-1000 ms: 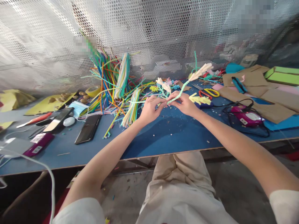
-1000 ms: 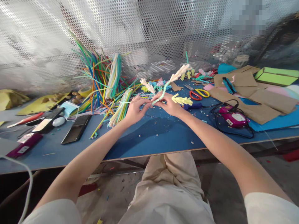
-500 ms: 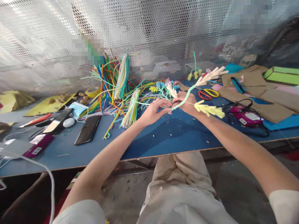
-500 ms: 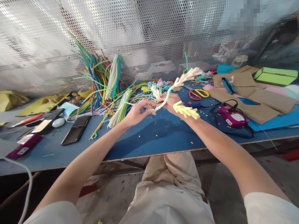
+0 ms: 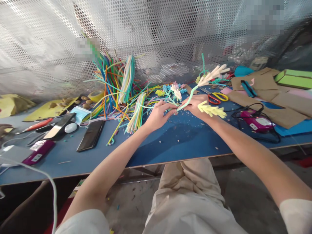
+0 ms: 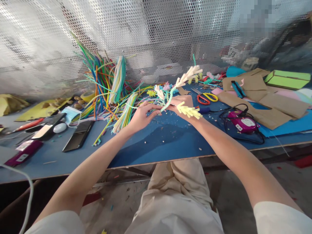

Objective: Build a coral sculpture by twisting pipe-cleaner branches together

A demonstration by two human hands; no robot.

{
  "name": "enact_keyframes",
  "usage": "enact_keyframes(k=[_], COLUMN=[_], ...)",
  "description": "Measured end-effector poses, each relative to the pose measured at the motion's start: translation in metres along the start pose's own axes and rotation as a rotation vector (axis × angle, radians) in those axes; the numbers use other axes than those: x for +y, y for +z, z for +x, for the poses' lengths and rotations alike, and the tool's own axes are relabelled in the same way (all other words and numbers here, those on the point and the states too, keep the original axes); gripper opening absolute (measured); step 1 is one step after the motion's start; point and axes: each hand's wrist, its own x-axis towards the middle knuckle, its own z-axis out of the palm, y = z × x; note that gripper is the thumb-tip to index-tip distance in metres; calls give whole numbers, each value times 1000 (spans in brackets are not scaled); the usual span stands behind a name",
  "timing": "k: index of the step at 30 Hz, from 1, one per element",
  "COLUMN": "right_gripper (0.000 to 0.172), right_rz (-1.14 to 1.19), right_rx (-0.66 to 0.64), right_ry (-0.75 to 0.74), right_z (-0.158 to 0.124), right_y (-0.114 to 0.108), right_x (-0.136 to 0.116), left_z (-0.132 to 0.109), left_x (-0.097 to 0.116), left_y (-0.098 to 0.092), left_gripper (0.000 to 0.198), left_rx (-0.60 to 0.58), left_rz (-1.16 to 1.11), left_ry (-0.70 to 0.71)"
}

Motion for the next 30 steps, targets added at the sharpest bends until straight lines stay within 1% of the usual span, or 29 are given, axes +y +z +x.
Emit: enact_keyframes(k=[2, 5, 8, 13, 15, 18, 22, 26, 30], right_gripper=[44, 42, 37, 37, 38, 38, 39, 43, 47], right_rz=[51, 208, 366, 604, 700, 812, 869, 862, 841], right_rx=[37, 5, -25, 3, 18, 24, 34, 27, 26], right_ry=[84, 202, 258, 333, 362, 412, 467, 497, 512], right_z=[-1, -1, -1, 3, 4, 3, 2, 3, 4], right_y=[7, 18, 24, 28, 31, 37, 41, 41, 41], right_x=[1, 2, -1, -10, -13, -15, -19, -25, -26], left_z=[0, 1, 1, 0, -1, -4, -6, -6, -6], left_x=[-4, -10, -13, -14, -15, -17, -16, -18, -21], left_y=[1, 3, 4, 5, 5, 6, 6, 7, 7], left_gripper=[23, 23, 22, 21, 22, 25, 26, 23, 21], left_rx=[16, 35, 46, 71, 80, 107, 87, 88, 104], left_rz=[44, 83, 89, 107, 166, 314, 449, 532, 570], left_ry=[3, -27, -74, -86, -73, -25, 10, 39, 46])
